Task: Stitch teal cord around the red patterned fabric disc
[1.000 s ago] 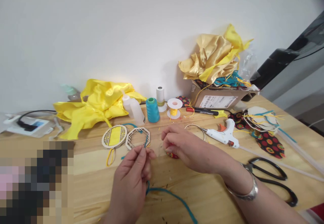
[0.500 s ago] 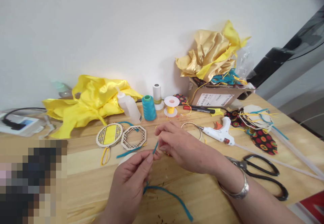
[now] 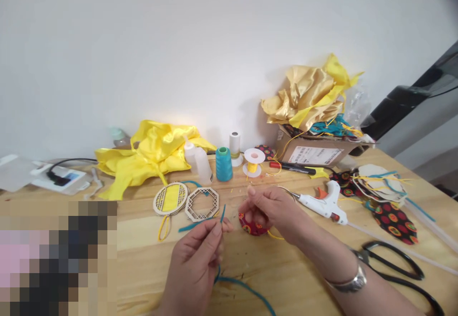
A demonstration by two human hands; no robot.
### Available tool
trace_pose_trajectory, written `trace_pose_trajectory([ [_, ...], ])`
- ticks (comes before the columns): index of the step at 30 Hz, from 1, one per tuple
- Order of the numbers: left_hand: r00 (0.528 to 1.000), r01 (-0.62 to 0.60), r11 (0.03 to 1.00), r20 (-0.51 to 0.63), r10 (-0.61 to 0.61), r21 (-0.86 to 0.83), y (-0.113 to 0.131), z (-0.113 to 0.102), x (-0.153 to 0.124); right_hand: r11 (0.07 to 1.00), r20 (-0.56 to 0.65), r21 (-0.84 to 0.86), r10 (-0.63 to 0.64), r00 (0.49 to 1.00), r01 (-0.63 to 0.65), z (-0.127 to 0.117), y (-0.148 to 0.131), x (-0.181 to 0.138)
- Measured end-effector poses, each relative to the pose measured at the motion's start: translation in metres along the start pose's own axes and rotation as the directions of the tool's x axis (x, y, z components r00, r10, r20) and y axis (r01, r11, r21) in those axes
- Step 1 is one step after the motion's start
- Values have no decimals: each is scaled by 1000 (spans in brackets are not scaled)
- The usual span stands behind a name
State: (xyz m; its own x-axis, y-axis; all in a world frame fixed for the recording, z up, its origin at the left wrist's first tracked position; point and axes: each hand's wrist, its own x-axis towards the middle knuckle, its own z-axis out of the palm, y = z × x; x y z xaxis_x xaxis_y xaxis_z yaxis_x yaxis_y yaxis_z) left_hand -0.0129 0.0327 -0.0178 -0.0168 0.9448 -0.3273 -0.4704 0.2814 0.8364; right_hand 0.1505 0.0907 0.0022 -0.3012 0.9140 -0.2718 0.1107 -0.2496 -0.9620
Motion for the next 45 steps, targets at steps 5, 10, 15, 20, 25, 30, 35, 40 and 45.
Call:
trace_pose_trajectory([
  [5,1000,-1,1000,11,1,-8,-3,-2,0,956,134,271,76,988,-110,6,7,1],
  [10,1000,19,998,15,-19,53,-7,-5,-1,921,148,367,80,986,-130,10,11,3],
  [15,1000,32,992,-2,-32,119,-7,-3,-3,914,89,397,48,995,-80,13,8,2],
  [20,999,33,990,-18,-30,135,-8,-2,-3,950,40,312,3,999,-15,11,7,0],
  [25,999,45,993,13,-47,113,-9,-5,-1,975,5,219,-39,999,37,11,3,-4],
  [30,999,33,995,-3,-33,96,-10,-6,0,984,-41,156,-79,996,85,9,3,-3],
  [35,996,-43,998,-79,47,50,-5,-2,3,978,-50,33,-203,978,205,7,1,-6],
  [40,997,-32,999,-64,32,3,-4,-1,3,885,162,-45,-452,877,464,14,-2,-14],
  [45,1000,16,1000,-3,-16,16,-8,-1,-1,898,46,-63,-433,900,435,22,4,-11],
])
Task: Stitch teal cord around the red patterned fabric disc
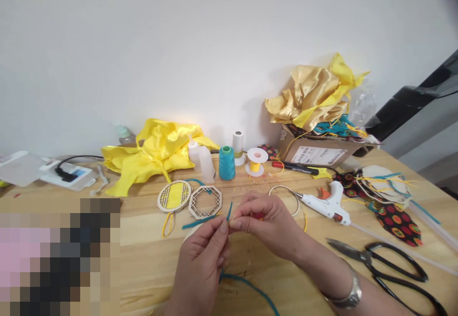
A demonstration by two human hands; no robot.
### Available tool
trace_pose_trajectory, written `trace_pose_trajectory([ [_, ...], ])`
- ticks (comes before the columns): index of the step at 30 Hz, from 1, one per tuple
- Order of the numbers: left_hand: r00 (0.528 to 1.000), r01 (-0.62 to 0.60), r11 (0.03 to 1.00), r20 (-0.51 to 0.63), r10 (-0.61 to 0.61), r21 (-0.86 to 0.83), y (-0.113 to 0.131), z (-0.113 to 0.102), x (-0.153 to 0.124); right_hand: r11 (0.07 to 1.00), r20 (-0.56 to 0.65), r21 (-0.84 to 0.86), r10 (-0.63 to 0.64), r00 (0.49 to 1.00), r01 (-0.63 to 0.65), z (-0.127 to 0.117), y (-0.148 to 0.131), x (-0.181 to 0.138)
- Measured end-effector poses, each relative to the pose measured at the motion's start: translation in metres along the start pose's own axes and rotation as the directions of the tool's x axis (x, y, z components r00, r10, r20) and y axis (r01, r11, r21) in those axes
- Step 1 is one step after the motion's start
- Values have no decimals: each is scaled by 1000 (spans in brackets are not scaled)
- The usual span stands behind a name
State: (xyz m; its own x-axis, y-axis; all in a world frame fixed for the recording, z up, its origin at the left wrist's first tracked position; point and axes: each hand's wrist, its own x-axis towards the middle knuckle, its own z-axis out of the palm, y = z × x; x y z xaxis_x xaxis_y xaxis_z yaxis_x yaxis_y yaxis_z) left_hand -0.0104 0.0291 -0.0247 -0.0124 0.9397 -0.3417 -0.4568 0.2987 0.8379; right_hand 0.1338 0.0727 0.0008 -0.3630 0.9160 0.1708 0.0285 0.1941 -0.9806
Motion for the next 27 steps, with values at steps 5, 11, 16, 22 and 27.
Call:
trace_pose_trajectory([
  [5,998,-28,997,51,25,68,2,3,-1,995,-93,16,98,991,-97,-1,4,4],
  [11,999,-16,997,32,13,74,3,2,-2,984,-136,58,178,975,-171,-1,4,4],
  [16,1000,15,998,13,-16,59,2,0,-1,970,-141,107,234,962,-220,-1,5,4],
  [22,1000,2,996,4,-2,95,0,1,1,960,-128,149,257,958,-237,0,3,4],
  [27,1000,13,995,15,-14,98,-3,-1,2,956,-126,161,265,956,-244,0,3,4],
])
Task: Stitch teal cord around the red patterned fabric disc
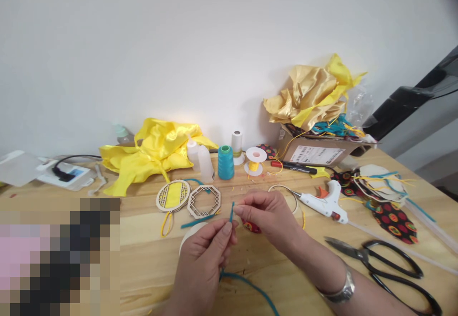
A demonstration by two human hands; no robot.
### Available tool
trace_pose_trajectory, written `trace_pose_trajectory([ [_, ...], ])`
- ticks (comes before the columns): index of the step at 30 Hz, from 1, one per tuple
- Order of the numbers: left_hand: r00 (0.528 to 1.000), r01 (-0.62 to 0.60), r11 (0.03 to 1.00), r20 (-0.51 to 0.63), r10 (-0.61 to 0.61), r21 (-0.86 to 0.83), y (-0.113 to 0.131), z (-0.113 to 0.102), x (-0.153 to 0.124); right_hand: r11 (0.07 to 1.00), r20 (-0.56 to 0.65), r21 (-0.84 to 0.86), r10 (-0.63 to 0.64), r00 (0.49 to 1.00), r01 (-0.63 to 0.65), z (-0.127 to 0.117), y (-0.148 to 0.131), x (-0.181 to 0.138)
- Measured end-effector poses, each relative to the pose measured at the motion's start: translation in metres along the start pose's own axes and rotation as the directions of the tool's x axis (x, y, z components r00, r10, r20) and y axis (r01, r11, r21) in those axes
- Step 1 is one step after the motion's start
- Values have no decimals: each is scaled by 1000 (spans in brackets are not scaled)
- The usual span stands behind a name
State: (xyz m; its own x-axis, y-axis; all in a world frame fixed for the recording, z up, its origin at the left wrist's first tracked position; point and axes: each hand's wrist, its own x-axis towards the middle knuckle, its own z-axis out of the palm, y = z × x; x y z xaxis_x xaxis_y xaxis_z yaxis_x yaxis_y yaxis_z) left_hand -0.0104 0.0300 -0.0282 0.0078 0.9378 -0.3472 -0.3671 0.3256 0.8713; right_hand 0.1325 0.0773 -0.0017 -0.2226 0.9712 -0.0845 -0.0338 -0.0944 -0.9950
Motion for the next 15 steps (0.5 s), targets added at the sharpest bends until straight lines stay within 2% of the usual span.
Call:
trace_pose_trajectory([
  [11,1000,11,1000,-3,-11,24,0,-1,-1,1000,-10,4,10,1000,-10,0,-1,-1],
  [15,1000,-4,1000,-12,5,20,3,1,-2,997,130,56,43,991,-51,-4,-1,2],
])
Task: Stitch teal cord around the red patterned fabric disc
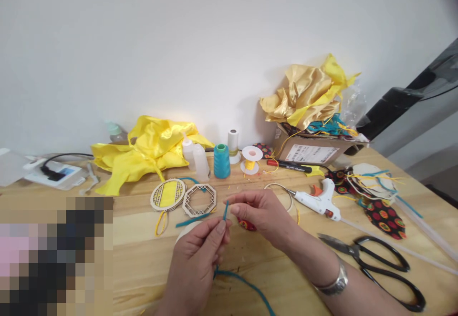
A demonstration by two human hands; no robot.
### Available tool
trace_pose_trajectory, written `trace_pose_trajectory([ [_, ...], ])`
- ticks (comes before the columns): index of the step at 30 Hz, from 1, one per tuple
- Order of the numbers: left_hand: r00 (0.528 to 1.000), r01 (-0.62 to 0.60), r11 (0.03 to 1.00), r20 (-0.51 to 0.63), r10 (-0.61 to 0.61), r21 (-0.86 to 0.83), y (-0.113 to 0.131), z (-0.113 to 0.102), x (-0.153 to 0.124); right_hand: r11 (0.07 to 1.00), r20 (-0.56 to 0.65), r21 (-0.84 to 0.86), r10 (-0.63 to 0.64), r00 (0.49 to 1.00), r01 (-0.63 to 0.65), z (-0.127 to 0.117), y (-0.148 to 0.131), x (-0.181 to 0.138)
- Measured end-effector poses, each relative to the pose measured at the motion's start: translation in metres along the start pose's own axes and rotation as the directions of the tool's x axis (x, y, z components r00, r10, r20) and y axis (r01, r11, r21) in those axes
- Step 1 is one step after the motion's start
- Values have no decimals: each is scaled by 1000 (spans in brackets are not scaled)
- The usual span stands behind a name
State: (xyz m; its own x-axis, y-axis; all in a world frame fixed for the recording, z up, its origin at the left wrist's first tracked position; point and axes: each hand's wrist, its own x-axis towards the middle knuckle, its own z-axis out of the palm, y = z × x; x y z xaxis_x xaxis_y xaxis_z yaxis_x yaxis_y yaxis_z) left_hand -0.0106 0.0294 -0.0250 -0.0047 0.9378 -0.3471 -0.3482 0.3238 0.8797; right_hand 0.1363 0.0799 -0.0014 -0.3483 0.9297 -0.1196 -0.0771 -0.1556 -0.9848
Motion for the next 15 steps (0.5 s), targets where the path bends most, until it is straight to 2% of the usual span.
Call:
trace_pose_trajectory([
  [2,1000,-15,1000,10,15,2,0,-1,0,998,111,45,36,993,-42,-2,0,0],
  [4,999,-27,999,26,27,20,0,-1,-1,995,166,69,60,984,-73,-2,0,0],
  [10,999,-23,996,28,21,90,-2,-2,-1,994,60,90,52,997,-57,2,3,1],
  [15,997,-77,955,28,72,285,1,-1,-2,998,20,37,40,999,-40,2,-1,-1],
])
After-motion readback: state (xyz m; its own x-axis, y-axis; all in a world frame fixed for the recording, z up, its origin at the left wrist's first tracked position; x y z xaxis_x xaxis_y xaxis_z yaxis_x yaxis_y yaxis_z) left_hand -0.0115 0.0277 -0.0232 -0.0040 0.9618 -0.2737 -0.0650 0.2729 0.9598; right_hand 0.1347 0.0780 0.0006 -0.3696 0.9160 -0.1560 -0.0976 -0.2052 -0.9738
